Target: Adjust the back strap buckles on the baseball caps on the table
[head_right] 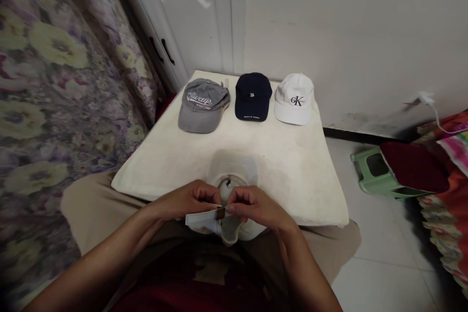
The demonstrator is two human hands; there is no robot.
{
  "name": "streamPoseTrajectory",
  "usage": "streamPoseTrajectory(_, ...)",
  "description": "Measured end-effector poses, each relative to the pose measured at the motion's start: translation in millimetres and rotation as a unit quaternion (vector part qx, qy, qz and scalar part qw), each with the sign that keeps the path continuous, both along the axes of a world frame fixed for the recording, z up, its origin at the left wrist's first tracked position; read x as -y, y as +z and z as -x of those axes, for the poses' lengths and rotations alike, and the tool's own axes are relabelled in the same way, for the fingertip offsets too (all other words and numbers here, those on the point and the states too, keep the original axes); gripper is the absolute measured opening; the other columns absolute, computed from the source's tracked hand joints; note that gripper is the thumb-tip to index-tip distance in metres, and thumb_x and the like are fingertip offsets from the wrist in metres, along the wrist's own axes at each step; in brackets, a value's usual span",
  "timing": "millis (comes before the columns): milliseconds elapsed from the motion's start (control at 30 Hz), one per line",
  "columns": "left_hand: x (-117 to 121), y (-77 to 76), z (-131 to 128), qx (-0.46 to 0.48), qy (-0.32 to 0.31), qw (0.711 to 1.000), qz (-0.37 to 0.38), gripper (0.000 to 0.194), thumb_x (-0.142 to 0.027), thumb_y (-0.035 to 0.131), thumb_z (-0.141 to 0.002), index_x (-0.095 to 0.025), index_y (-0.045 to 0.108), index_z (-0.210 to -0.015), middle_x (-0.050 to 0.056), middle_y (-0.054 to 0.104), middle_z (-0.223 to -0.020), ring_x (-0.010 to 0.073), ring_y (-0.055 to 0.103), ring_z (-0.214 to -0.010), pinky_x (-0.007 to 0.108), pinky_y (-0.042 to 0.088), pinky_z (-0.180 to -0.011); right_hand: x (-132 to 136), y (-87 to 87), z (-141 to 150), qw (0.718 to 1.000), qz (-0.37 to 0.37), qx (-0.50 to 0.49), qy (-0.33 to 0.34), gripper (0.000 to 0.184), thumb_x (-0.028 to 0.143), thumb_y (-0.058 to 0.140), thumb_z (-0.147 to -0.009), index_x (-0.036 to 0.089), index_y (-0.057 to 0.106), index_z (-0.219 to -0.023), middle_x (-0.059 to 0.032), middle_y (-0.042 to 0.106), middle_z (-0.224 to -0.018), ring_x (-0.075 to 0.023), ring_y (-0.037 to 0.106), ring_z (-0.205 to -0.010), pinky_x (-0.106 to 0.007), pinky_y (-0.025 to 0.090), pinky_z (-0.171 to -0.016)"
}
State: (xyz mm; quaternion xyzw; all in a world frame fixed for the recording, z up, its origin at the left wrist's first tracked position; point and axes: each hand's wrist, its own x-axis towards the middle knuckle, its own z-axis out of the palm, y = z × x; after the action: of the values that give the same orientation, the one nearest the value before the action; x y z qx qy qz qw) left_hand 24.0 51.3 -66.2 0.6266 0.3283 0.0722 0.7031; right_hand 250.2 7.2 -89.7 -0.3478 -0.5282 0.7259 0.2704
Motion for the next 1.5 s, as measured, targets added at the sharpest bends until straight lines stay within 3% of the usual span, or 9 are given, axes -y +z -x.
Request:
streamPoseTrajectory(400,4.0,3.4,-2.3,-0.022,0.013,1.0,0.014,0.021,-0.035,0.068,-0.076,-0.015,0.065,-0.072,-0.005,0.05,-0.057,0.0085,0.041,-0.053,0.021,0.029,-0.051,-2.8,-1.2,11.1,0.998,-0.006,0.052,-0.04,0.03,0.035,0.082,-0.068,0.018,0.057,-0.067,0.0053,0.053,-0.064,-0.0102,0.045,-0.06,-0.023,0.032,-0.057)
streamPoseTrajectory(600,6.0,3.6,-2.0,0.007,0.013,0.999,0.047,0.027,-0.041,0.066,-0.079,-0.015,0.061,-0.072,-0.005,0.042,-0.058,0.009,0.034,-0.054,0.022,0.024,-0.05,0.9,6.4,9.9,0.993,-0.043,0.11,-0.027,0.018,0.034,0.076,-0.076,0.019,0.067,-0.075,0.0028,0.058,-0.068,-0.012,0.049,-0.063,-0.025,0.035,-0.058)
streamPoseTrajectory(833,5.5,12.0,-2.3,0.008,0.011,1.0,0.013,0.037,-0.042,0.058,-0.087,-0.018,0.048,-0.062,-0.005,0.033,-0.058,0.0098,0.027,-0.054,0.027,0.019,-0.05,4.9,12.1,9.6,0.987,-0.071,0.142,-0.035,0.018,0.037,0.074,-0.079,0.019,0.07,-0.077,0.0026,0.059,-0.068,-0.0126,0.05,-0.065,-0.025,0.036,-0.059)
streamPoseTrajectory(933,5.5,10.2,-3.5,-0.004,0.005,1.0,0.008,0.034,-0.045,0.061,-0.084,-0.017,0.054,-0.067,-0.005,0.037,-0.059,0.0099,0.03,-0.055,0.026,0.019,-0.051,6.9,13.6,10.9,0.982,-0.087,0.162,-0.043,0.018,0.035,0.072,-0.081,0.018,0.067,-0.075,0.0031,0.055,-0.066,-0.0121,0.047,-0.063,-0.024,0.034,-0.057)
streamPoseTrajectory(1033,6.5,4.7,-5.8,-0.018,0.009,1.0,0.01,0.029,-0.041,0.074,-0.073,-0.015,0.061,-0.073,-0.005,0.044,-0.06,0.0099,0.035,-0.057,0.024,0.022,-0.052,9.2,12.2,12.4,0.975,-0.111,0.184,-0.059,0.018,0.032,0.07,-0.082,0.018,0.065,-0.071,0.0038,0.051,-0.062,-0.0112,0.044,-0.06,-0.024,0.03,-0.054)
streamPoseTrajectory(1133,8.0,1.2,-8.1,-0.019,0.022,0.999,0.029,0.028,-0.036,0.078,-0.066,-0.015,0.061,-0.072,-0.005,0.048,-0.061,0.0092,0.037,-0.057,0.023,0.024,-0.053,10.6,11.2,12.6,0.978,-0.111,0.166,-0.057,0.018,0.031,0.069,-0.082,0.017,0.064,-0.072,0.0042,0.049,-0.062,-0.0107,0.042,-0.06,-0.024,0.029,-0.054)
streamPoseTrajectory(1300,8.1,6.9,-8.4,-0.039,0.015,0.999,0.014,0.026,-0.038,0.075,-0.071,-0.015,0.062,-0.072,-0.006,0.046,-0.059,0.0089,0.036,-0.056,0.022,0.023,-0.051,11.0,16.1,4.5,0.987,-0.092,0.123,-0.04,0.022,0.035,0.063,-0.089,0.017,0.065,-0.076,0.0027,0.053,-0.066,-0.0114,0.044,-0.063,-0.024,0.032,-0.057)
streamPoseTrajectory(1500,4.9,13.6,-2.9,-0.013,0.038,0.999,0.023,0.031,-0.044,0.072,-0.076,-0.014,0.063,-0.077,-0.005,0.051,-0.061,0.0082,0.038,-0.052,0.021,0.025,-0.049,18.2,14.3,-18.6,0.997,-0.027,0.069,-0.027,0.014,0.029,0.074,-0.081,0.018,0.066,-0.085,0.0034,0.058,-0.072,-0.011,0.049,-0.065,-0.022,0.034,-0.058)
